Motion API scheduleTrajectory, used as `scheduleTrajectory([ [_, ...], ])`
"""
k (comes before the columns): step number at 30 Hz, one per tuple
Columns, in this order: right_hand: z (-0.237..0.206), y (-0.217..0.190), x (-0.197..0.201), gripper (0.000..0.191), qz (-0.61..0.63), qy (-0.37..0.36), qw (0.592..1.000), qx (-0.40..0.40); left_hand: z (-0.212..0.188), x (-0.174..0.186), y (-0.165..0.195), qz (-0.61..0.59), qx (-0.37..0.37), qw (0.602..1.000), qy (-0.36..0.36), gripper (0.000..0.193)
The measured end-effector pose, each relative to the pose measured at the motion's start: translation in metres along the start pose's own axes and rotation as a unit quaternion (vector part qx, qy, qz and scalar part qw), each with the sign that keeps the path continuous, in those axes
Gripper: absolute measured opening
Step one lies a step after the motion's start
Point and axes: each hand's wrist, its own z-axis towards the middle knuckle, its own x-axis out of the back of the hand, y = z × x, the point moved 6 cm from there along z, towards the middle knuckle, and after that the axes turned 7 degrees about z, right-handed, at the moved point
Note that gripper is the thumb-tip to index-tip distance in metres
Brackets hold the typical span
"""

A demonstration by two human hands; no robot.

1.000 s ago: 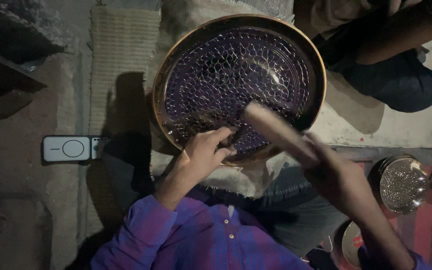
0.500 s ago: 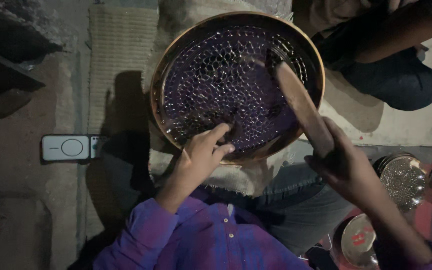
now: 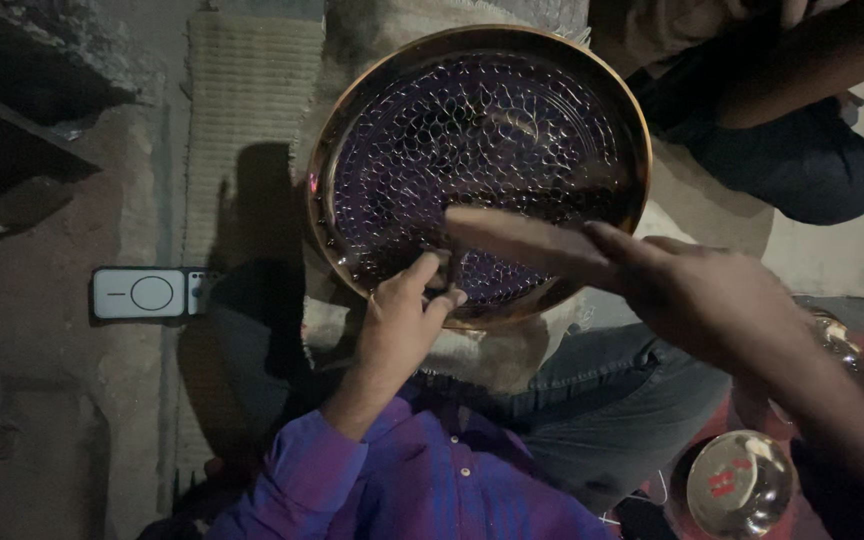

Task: The person sits on the floor and repeatedly strikes a large circular metal plate with a wooden mallet to create a textured surface. The left hand stabilizes the plate while the right hand delivers rhythmic blows across the surface.

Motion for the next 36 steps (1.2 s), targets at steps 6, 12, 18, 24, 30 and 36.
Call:
scheduleTrajectory([
  [6,0.000,0.002,-0.002,0.089,0.074,0.017,0.997,0.023,-0.003,-0.003,-0.001,-0.021,-0.044,0.999,-0.006,0.035],
  [12,0.001,-0.005,-0.001,0.075,0.007,0.028,0.998,0.063,0.000,-0.003,-0.001,0.002,-0.025,1.000,0.006,0.040],
  [18,-0.001,-0.001,-0.001,0.075,-0.106,-0.019,0.994,0.004,-0.003,-0.001,-0.005,-0.034,0.000,0.999,0.034,0.036],
  [24,-0.016,-0.020,0.004,0.079,0.119,0.303,0.931,0.163,-0.009,0.020,-0.010,-0.050,0.000,0.996,0.077,0.035],
  [30,0.008,-0.004,-0.031,0.076,0.227,0.351,0.896,0.151,-0.001,0.029,-0.001,-0.072,-0.021,0.997,0.029,0.039],
  [36,-0.003,0.002,-0.069,0.083,0.337,0.341,0.859,0.177,0.017,0.014,0.005,-0.036,-0.077,0.995,-0.062,0.043],
])
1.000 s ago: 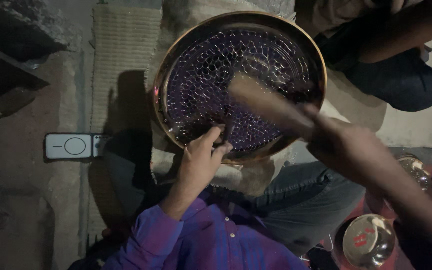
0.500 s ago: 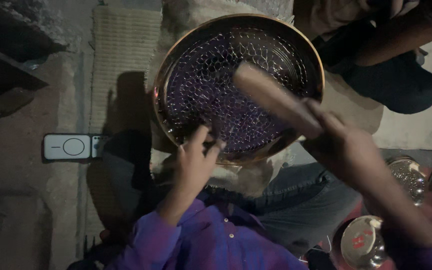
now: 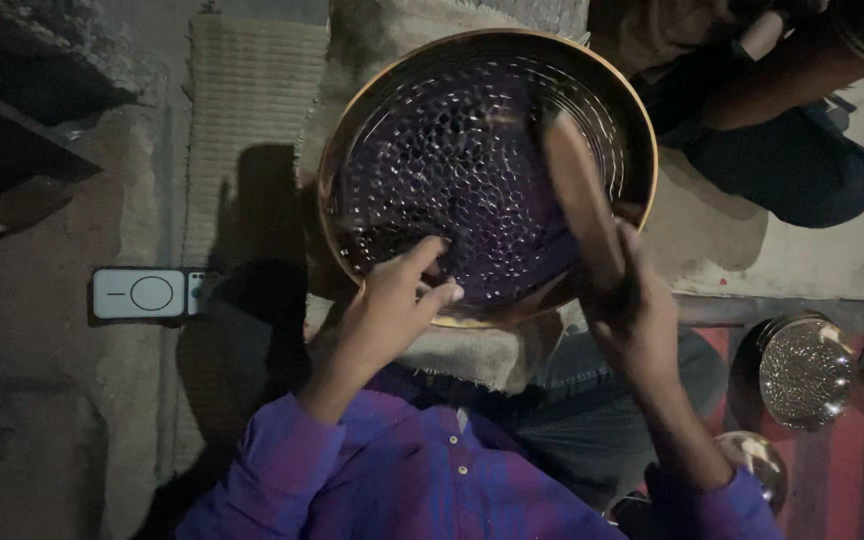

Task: The person sits on the floor and repeatedly strikes a large circular metal plate with a wooden mallet to create a textured surface. The left hand stabilizes the plate while the right hand delivers rhythmic blows across the surface.

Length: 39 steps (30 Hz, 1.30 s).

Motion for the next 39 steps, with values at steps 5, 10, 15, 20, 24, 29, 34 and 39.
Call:
scheduleTrajectory([
  [5,-0.030,-0.005,0.007,0.087,0.000,-0.031,0.995,-0.091,0.000,-0.004,0.004,0.064,-0.109,0.992,0.006,0.048],
  [10,-0.050,0.006,0.014,0.091,-0.065,-0.114,0.961,-0.242,0.004,-0.009,-0.001,0.061,-0.061,0.996,-0.040,0.049],
  [15,-0.058,0.035,0.024,0.092,-0.032,-0.109,0.966,-0.234,0.004,-0.006,0.004,0.067,-0.079,0.994,-0.030,0.048],
  [20,-0.059,0.042,0.026,0.103,-0.066,-0.093,0.988,-0.102,0.004,-0.005,0.007,0.056,-0.081,0.994,-0.036,0.048],
  [24,-0.062,0.044,0.019,0.087,-0.009,-0.156,0.963,-0.217,0.005,-0.003,0.012,0.076,-0.075,0.992,-0.062,0.044],
  [29,-0.057,0.024,0.021,0.096,0.018,-0.153,0.969,-0.191,0.009,-0.011,0.005,0.082,-0.002,0.986,-0.147,0.043],
  [34,-0.052,0.018,0.029,0.097,0.014,-0.163,0.963,-0.214,0.006,-0.003,0.010,0.077,-0.120,0.989,-0.032,0.043],
  [39,-0.023,0.006,0.028,0.093,-0.118,-0.201,0.950,-0.209,0.003,-0.006,-0.002,0.062,-0.046,0.996,-0.038,0.046],
])
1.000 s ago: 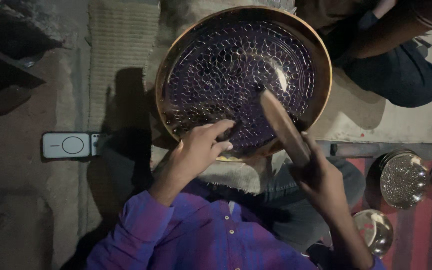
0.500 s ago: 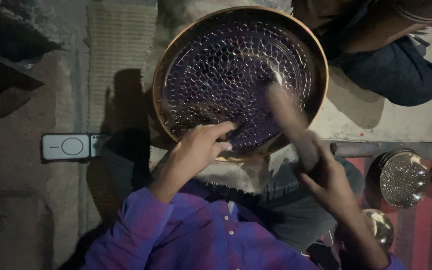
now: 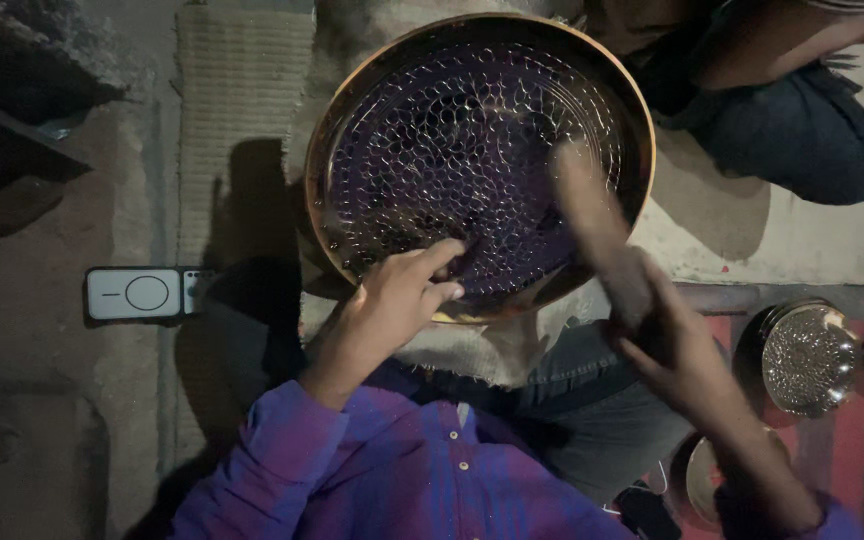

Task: The person sits on the floor and repeatedly strikes a large circular metal plate with a wooden mallet to create a textured surface. The left hand stabilizes the plate while the right hand delivers rhythmic blows across the surface.

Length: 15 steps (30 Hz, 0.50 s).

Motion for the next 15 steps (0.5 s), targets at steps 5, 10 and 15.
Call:
scheduleTrajectory([
  [5,0.018,-0.028,0.018,0.087,0.137,0.000,0.990,0.036,-0.006,0.007,0.010,0.011,-0.008,0.998,0.067,0.045],
  [10,0.027,-0.052,0.021,0.083,-0.049,-0.021,0.992,0.119,-0.013,0.003,0.003,-0.040,0.109,0.992,0.041,0.044],
  [15,0.025,-0.038,0.021,0.086,-0.112,-0.056,0.992,0.003,-0.012,0.005,0.009,-0.028,0.037,0.996,0.072,0.040],
])
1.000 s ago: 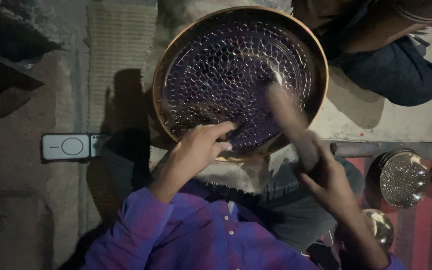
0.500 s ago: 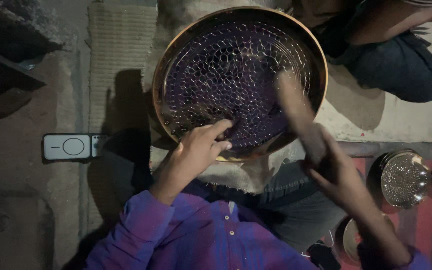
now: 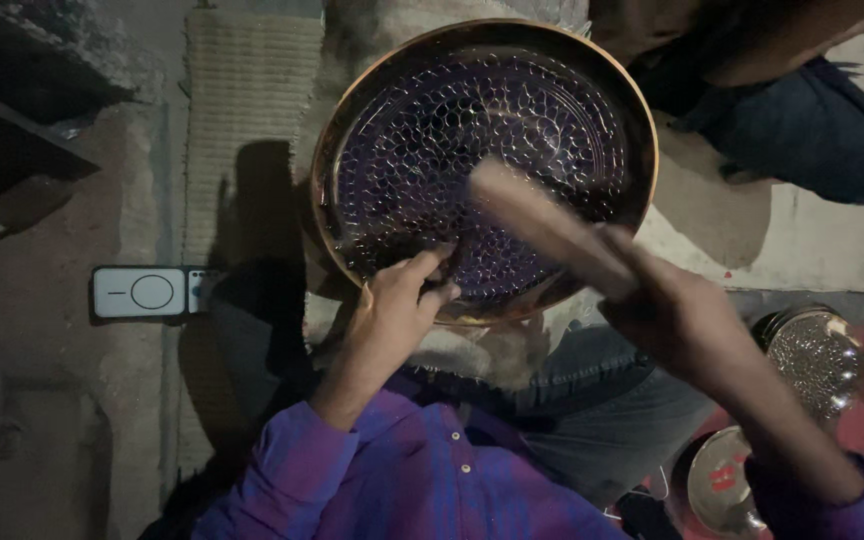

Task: The person sits on the floor and repeatedly strikes a large circular metal plate with a wooden mallet to create a textured surface. The left hand stabilizes the plate while the right hand delivers rhythmic blows across the surface.

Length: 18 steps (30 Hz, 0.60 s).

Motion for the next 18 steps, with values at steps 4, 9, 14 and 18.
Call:
scheduleTrajectory([
  [4,-0.005,0.002,-0.004,0.084,0.085,0.014,0.996,0.023,-0.001,0.000,-0.002,0.024,0.006,1.000,0.000,0.041],
  [9,-0.009,-0.010,0.000,0.080,0.111,0.054,0.983,0.138,0.000,-0.002,-0.005,0.022,0.052,0.998,-0.026,0.042],
  [14,-0.023,0.007,0.008,0.075,0.005,0.056,0.998,0.027,-0.002,0.007,0.005,0.007,-0.069,0.995,0.078,0.041],
  [18,-0.028,0.017,0.000,0.078,-0.020,0.055,0.998,-0.016,-0.002,-0.012,-0.013,-0.061,0.034,0.998,-0.006,0.045],
])
